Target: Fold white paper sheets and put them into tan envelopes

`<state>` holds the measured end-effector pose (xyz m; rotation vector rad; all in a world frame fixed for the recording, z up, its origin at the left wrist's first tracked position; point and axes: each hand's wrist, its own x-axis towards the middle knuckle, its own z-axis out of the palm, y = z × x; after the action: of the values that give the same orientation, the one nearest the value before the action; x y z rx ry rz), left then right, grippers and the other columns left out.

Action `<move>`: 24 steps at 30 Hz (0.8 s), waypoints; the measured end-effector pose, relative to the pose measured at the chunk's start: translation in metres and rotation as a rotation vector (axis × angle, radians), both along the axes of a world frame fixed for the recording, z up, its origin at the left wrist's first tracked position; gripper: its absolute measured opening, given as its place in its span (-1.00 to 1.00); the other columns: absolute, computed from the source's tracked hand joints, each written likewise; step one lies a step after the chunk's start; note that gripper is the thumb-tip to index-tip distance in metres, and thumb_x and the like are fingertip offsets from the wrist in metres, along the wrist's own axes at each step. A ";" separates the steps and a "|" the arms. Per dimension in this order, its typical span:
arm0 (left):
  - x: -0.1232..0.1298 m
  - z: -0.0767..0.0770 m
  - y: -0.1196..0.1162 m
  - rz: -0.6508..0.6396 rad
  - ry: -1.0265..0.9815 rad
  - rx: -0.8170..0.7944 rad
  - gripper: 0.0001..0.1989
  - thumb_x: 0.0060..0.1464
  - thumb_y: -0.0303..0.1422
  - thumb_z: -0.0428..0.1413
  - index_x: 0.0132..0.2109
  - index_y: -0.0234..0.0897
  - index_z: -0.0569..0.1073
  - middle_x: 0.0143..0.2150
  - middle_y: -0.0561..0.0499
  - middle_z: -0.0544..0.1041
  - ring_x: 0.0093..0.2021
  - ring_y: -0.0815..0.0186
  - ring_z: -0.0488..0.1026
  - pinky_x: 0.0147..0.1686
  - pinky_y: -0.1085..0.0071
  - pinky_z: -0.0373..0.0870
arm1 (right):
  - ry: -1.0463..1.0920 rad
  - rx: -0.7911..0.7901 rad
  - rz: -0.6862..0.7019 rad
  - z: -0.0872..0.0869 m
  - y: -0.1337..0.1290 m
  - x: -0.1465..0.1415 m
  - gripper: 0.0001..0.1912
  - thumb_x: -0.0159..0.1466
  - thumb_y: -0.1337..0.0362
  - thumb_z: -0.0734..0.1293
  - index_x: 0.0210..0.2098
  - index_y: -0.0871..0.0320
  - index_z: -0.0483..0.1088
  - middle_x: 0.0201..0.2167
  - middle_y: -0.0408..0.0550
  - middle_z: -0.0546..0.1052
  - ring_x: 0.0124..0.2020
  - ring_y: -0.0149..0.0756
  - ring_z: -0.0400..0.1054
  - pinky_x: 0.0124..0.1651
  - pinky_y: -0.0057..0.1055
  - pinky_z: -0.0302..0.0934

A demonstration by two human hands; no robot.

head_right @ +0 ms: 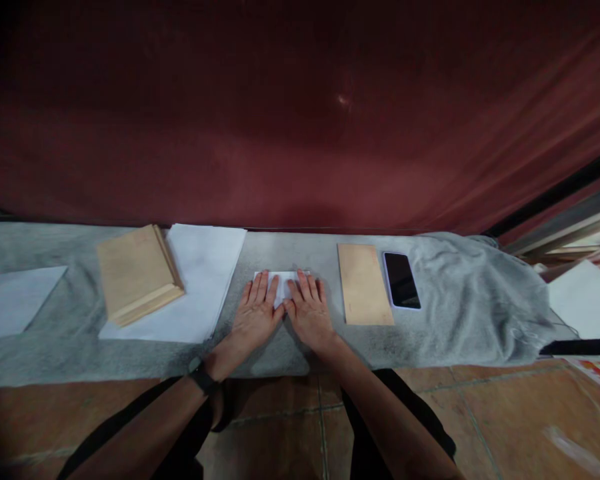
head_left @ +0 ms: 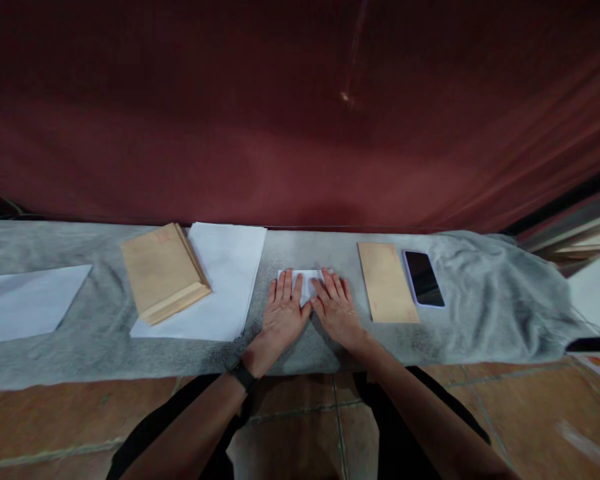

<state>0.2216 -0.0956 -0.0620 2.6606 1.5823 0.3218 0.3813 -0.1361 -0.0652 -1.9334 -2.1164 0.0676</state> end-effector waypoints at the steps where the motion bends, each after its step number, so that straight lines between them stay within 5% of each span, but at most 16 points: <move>1: 0.000 0.000 0.000 0.001 0.001 0.002 -0.35 0.34 -0.17 -0.02 0.43 -0.43 0.17 0.51 -0.35 0.07 0.51 -0.06 -0.03 0.44 -0.03 -0.02 | 0.006 0.006 -0.014 -0.001 0.000 0.000 -0.49 0.52 0.15 0.06 0.39 0.14 0.23 0.52 0.09 0.01 0.49 0.07 -0.07 0.46 0.11 -0.16; 24: 0.001 -0.003 0.001 0.004 -0.025 0.012 -0.33 0.35 -0.09 -0.04 0.43 -0.44 0.17 0.50 -0.37 0.09 0.51 -0.07 0.00 0.44 -0.05 -0.02 | -0.012 0.001 -0.063 0.000 -0.006 0.009 -0.45 0.52 0.13 0.05 0.40 0.22 0.19 0.51 0.16 0.03 0.48 0.09 -0.06 0.44 0.15 -0.15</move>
<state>0.2225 -0.0945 -0.0652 2.6520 1.5841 0.3646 0.3904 -0.1424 -0.0649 -2.0029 -2.0605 0.0426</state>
